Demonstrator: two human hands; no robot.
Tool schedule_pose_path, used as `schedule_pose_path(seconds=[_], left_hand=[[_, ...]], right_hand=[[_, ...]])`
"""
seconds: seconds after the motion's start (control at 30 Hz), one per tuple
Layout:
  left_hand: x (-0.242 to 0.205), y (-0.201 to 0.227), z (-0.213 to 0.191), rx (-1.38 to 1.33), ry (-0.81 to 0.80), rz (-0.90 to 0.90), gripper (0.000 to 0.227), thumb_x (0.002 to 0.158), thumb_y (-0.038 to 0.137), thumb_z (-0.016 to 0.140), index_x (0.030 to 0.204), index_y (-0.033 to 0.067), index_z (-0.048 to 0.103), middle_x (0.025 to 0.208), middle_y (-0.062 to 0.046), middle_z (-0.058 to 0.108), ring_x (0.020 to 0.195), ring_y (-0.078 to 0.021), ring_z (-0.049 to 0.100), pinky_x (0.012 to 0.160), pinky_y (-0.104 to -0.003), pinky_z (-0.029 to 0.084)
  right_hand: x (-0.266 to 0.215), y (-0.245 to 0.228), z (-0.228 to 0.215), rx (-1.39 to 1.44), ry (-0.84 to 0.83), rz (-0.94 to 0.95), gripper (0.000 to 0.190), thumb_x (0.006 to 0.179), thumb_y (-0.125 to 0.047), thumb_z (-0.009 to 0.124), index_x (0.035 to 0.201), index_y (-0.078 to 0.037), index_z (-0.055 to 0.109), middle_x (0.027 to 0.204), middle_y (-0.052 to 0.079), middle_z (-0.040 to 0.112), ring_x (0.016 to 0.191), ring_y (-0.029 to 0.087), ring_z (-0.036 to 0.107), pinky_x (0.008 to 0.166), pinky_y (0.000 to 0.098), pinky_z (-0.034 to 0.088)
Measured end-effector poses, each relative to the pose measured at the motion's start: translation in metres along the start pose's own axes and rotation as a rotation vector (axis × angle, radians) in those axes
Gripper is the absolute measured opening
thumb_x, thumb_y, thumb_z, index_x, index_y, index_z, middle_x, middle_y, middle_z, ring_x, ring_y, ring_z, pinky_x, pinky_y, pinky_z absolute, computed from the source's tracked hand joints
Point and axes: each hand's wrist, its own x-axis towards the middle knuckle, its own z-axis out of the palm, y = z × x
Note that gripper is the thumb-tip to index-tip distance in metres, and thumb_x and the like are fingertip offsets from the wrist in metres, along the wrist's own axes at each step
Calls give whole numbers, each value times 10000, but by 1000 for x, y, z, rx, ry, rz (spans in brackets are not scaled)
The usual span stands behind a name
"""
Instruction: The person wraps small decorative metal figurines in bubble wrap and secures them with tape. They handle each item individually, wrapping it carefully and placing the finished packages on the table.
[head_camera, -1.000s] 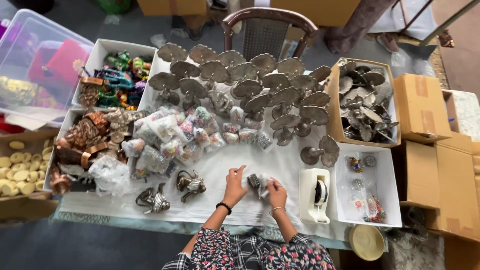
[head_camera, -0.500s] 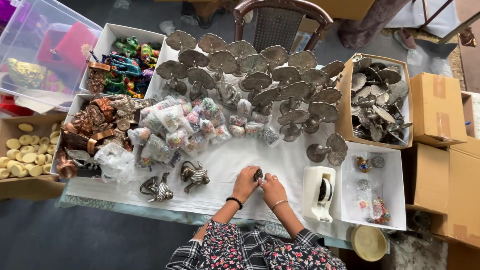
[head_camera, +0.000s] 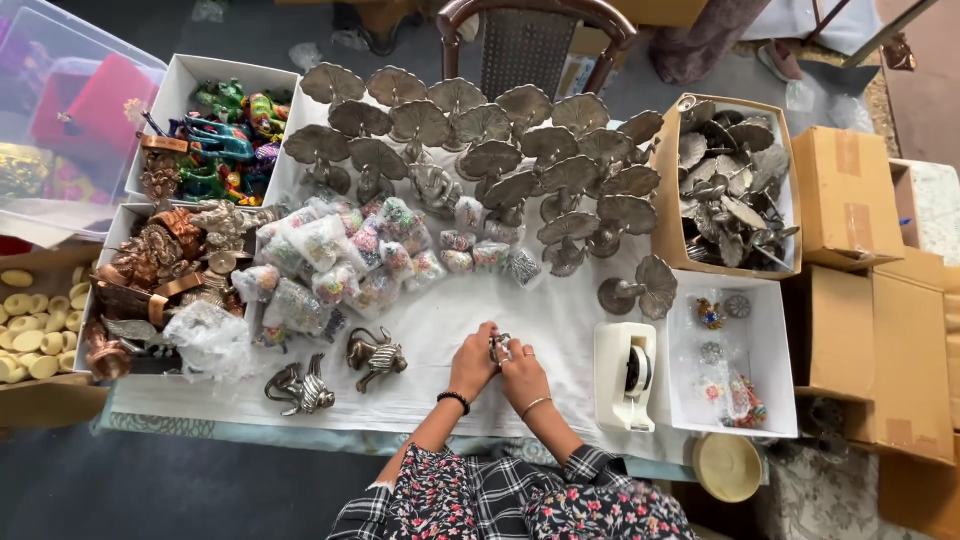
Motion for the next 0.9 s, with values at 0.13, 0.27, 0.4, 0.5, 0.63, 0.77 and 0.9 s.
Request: schedule_pose_path(seconds=[0.13, 0.27, 0.4, 0.5, 0.63, 0.77, 0.9], left_hand=[[-3, -14, 7, 141, -15, 159, 484, 760, 203, 799, 1188, 104, 596, 1047, -145, 690, 1033, -372, 637, 879, -464, 529], [0, -31, 10, 207, 20, 406, 615, 617, 187, 826, 1183, 86, 609, 1075, -150, 662, 1112, -377, 561, 956, -463, 484], [1, -19, -5, 187, -88, 351, 583, 703, 273, 854, 1200, 82, 615, 1104, -196, 597, 1033, -357, 609, 910, -430, 529], [4, -22, -3, 210, -161, 189, 636, 751, 380, 872, 1224, 63, 589, 1161, -200, 594, 974, -371, 646, 830, -449, 544], [11, -47, 13, 26, -23, 92, 478, 804, 401, 839, 1126, 83, 685, 1111, -143, 694, 942, -312, 696, 824, -420, 574], [4, -25, -12, -306, -119, -128, 313, 886, 278, 710, 1149, 110, 735, 1219, -62, 689, 935, -232, 750, 722, -365, 659], [-1, -28, -13, -181, -56, 135, 484, 767, 192, 868, 1205, 79, 697, 1262, -109, 661, 1006, -237, 714, 810, -332, 624]], right_hand=[[-16, 5, -16, 140, -86, 112, 375, 817, -11, 661, 1173, -102, 735, 1088, 135, 626, 954, 342, 626, 774, 422, 551], [-38, 48, -1, 512, -34, 248, 242, 786, -89, 756, 1013, -146, 818, 943, 100, 706, 836, 265, 701, 775, 372, 569], [-32, 40, -32, 595, 179, 462, 234, 794, -103, 761, 1022, -127, 802, 947, 76, 730, 756, 185, 694, 715, 330, 562], [-25, 28, -41, 570, 219, 565, 246, 788, -93, 762, 1028, -122, 802, 954, 61, 738, 625, 172, 615, 647, 309, 532], [-22, 14, -39, 613, 280, 560, 237, 794, -90, 758, 1028, -112, 786, 937, 44, 719, 629, 130, 598, 623, 299, 513], [-23, 12, -25, 616, 267, 587, 227, 801, -89, 762, 1024, -112, 797, 921, 46, 716, 615, 133, 580, 628, 309, 509], [-17, 19, -19, 563, 325, 592, 250, 811, -80, 748, 1054, -120, 791, 983, 65, 710, 668, 186, 618, 663, 324, 525]])
